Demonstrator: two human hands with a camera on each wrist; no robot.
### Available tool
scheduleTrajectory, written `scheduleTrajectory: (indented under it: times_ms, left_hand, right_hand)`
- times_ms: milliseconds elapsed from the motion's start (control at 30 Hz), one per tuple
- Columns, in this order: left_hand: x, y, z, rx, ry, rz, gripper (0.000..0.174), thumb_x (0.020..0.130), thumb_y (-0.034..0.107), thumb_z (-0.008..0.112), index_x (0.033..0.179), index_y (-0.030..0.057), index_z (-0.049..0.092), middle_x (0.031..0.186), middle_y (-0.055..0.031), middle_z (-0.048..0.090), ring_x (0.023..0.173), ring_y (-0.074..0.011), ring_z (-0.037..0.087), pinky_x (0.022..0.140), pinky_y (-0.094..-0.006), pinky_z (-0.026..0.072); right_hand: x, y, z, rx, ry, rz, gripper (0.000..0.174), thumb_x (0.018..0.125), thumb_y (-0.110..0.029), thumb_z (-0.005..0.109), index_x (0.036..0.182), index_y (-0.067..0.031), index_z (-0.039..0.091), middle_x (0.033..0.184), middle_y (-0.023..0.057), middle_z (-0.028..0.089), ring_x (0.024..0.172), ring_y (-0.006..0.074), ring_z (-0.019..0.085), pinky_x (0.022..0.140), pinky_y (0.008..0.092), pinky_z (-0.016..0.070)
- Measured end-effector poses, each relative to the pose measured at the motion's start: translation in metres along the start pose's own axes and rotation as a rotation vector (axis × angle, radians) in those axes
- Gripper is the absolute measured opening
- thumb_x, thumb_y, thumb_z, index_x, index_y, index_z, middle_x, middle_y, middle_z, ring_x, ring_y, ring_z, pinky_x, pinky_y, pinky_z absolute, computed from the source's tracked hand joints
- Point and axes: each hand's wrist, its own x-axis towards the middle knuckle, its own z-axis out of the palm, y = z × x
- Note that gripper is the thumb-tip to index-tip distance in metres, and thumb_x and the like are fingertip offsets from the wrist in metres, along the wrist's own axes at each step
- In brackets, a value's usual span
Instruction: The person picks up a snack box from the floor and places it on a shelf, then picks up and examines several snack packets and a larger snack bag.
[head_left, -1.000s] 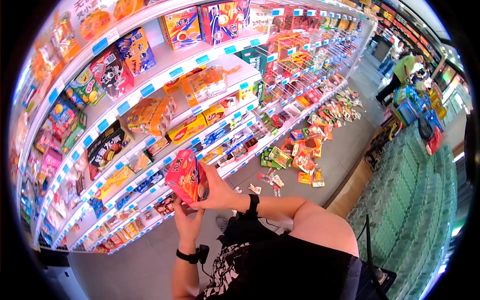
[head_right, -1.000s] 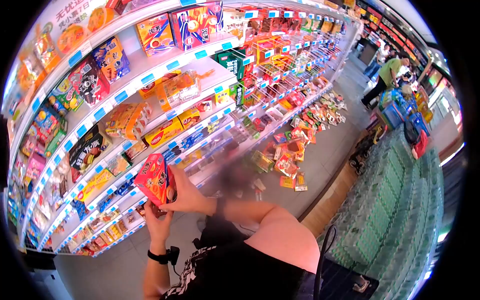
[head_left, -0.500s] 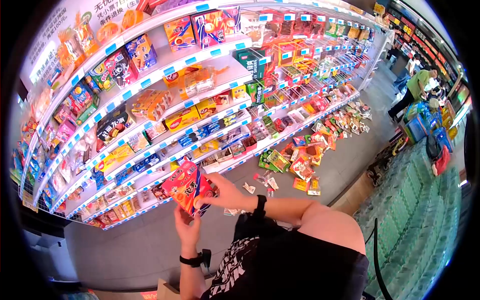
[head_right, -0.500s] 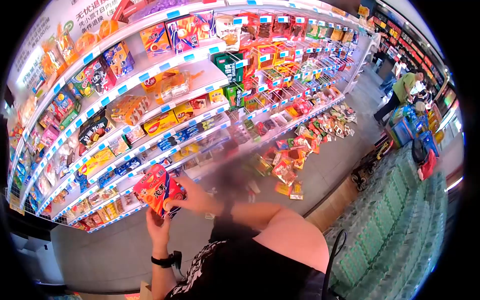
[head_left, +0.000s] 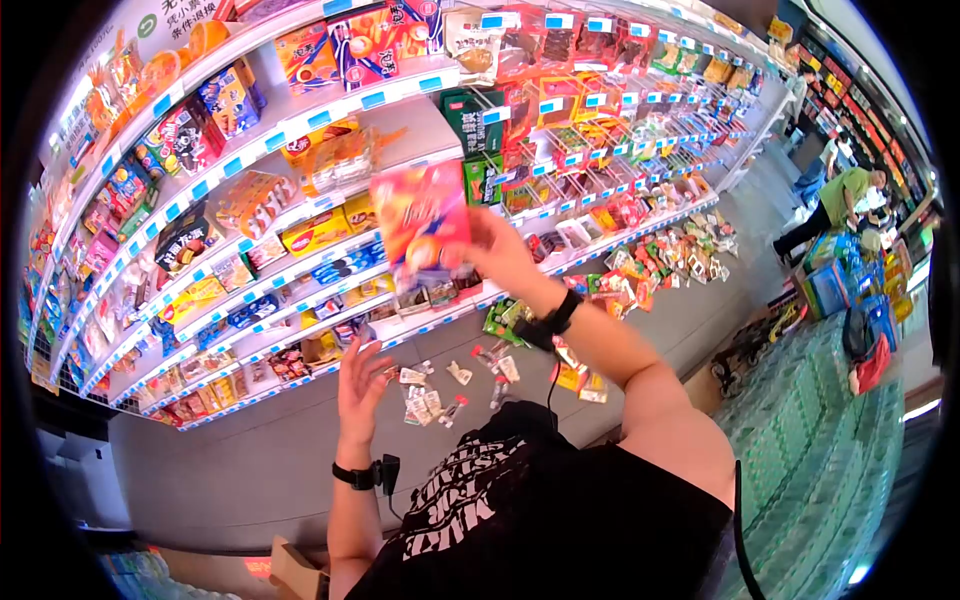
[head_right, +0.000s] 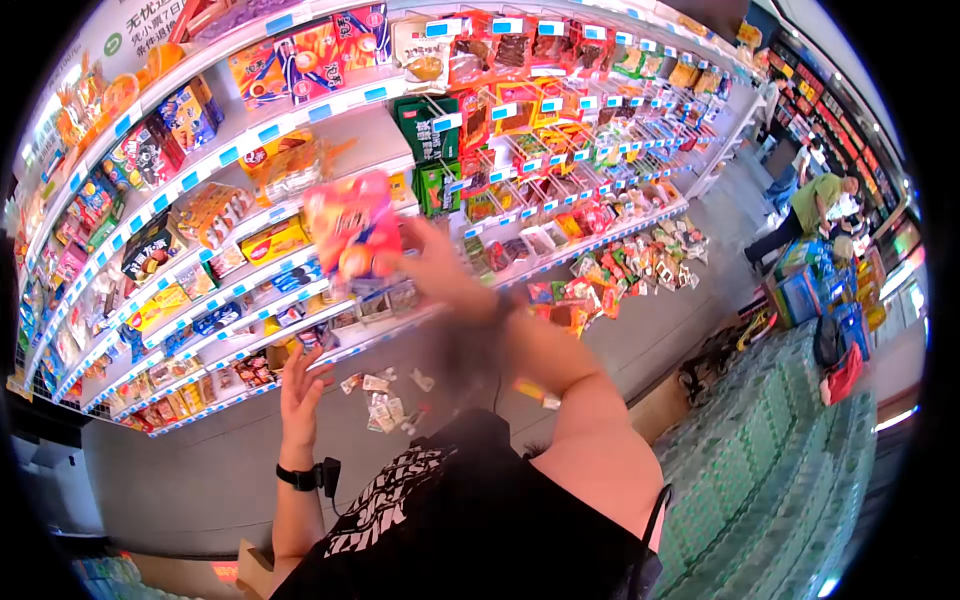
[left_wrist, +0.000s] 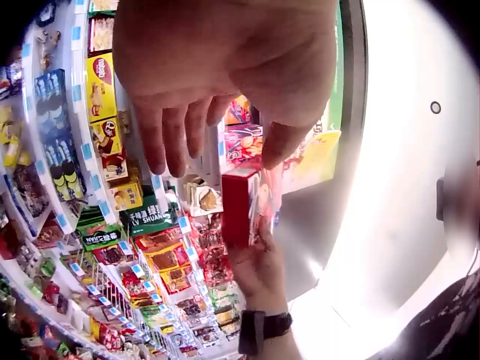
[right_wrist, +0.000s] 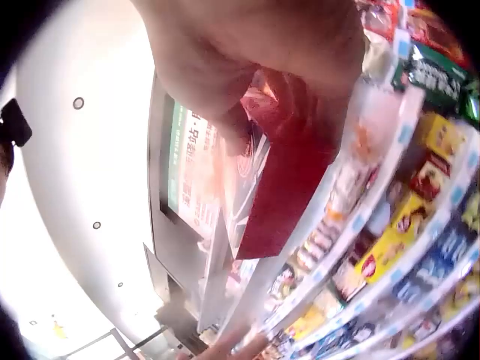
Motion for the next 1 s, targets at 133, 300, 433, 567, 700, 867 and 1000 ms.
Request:
scheduleTrajectory:
  times_ms: [133, 300, 433, 567, 700, 867, 1000]
  left_hand:
    - [0.014, -0.055, 0.032, -0.017, 0.192, -0.074, 0.057, 0.098, 0.006, 0.061, 0.151, 0.0072, 0.039, 0.138, -0.0145, 0.056, 0.12, -0.0245, 0.06, 0.098, -0.0371, 0.0517]
    - [0.008, -0.075, 0.078, -0.031, 0.403, -0.084, 0.052, 0.099, 0.009, 0.061, 0.148, 0.0069, 0.042, 0.133, -0.0137, 0.06, 0.116, -0.0231, 0.061, 0.094, -0.0355, 0.052]
    - [-0.015, -0.085, 0.078, 0.048, 0.553, -0.1, 0.051, 0.101, 0.014, 0.057, 0.149, 0.0081, 0.041, 0.135, -0.0116, 0.059, 0.116, -0.0224, 0.061, 0.093, -0.0357, 0.0514]
    - [-0.045, -0.077, 0.082, 0.092, 0.681, -0.133, 0.05, 0.102, 0.014, 0.057, 0.149, 0.0083, 0.042, 0.135, -0.0106, 0.058, 0.114, -0.0212, 0.06, 0.093, -0.0358, 0.0507]
    - [-0.069, -0.08, 0.087, 0.1, 0.778, -0.14, 0.05, 0.102, 0.015, 0.057, 0.148, 0.0081, 0.042, 0.135, -0.0104, 0.058, 0.114, -0.021, 0.06, 0.092, -0.0353, 0.0507]
    - [-0.082, -0.09, 0.083, 0.12, 0.888, -0.091, 0.05, 0.101, 0.014, 0.06, 0.147, 0.006, 0.043, 0.137, -0.012, 0.055, 0.112, -0.0217, 0.061, 0.09, -0.0348, 0.0526]
    - [-0.081, -0.075, 0.078, 0.166, 1.003, -0.017, 0.049, 0.101, 0.014, 0.058, 0.147, 0.0062, 0.043, 0.148, -0.0093, 0.047, 0.115, -0.0216, 0.06, 0.092, -0.0358, 0.0523]
  right_hand:
    - [0.091, -0.046, -0.092, 0.003, 0.071, -0.17, 0.058, 0.09, -0.007, 0.075, 0.139, 0.0008, 0.047, 0.121, 0.0118, 0.067, 0.109, 0.0183, 0.066, 0.092, 0.0329, 0.0548]
    - [0.209, -0.064, -0.158, -0.16, 0.098, -0.428, 0.06, 0.088, -0.003, 0.075, 0.14, 0.0037, 0.044, 0.118, 0.0141, 0.067, 0.108, 0.02, 0.066, 0.09, 0.034, 0.0552]
    - [0.299, -0.064, -0.165, -0.167, 0.081, -0.596, 0.061, 0.087, -0.005, 0.077, 0.138, 0.0053, 0.045, 0.12, 0.0159, 0.067, 0.112, 0.0213, 0.065, 0.093, 0.0343, 0.0546]
    - [0.367, -0.047, -0.166, -0.272, 0.125, -0.583, 0.061, 0.086, -0.008, 0.078, 0.137, 0.0052, 0.047, 0.116, 0.0152, 0.07, 0.103, 0.0206, 0.069, 0.089, 0.0329, 0.0557]
    - [0.419, -0.027, -0.166, -0.283, 0.144, -0.644, 0.06, 0.084, -0.011, 0.081, 0.134, 0.003, 0.051, 0.113, 0.0154, 0.072, 0.098, 0.0227, 0.071, 0.087, 0.0332, 0.0558]
    - [0.449, -0.017, -0.163, -0.473, 0.227, -0.585, 0.056, 0.085, -0.011, 0.079, 0.131, 0.0053, 0.05, 0.118, 0.0187, 0.07, 0.107, 0.0259, 0.07, 0.091, 0.0353, 0.0547]
    - [0.462, -0.005, -0.156, -0.511, 0.28, -0.577, 0.055, 0.084, -0.016, 0.08, 0.127, 0.0043, 0.053, 0.116, 0.0225, 0.07, 0.107, 0.0339, 0.069, 0.091, 0.0403, 0.0541]
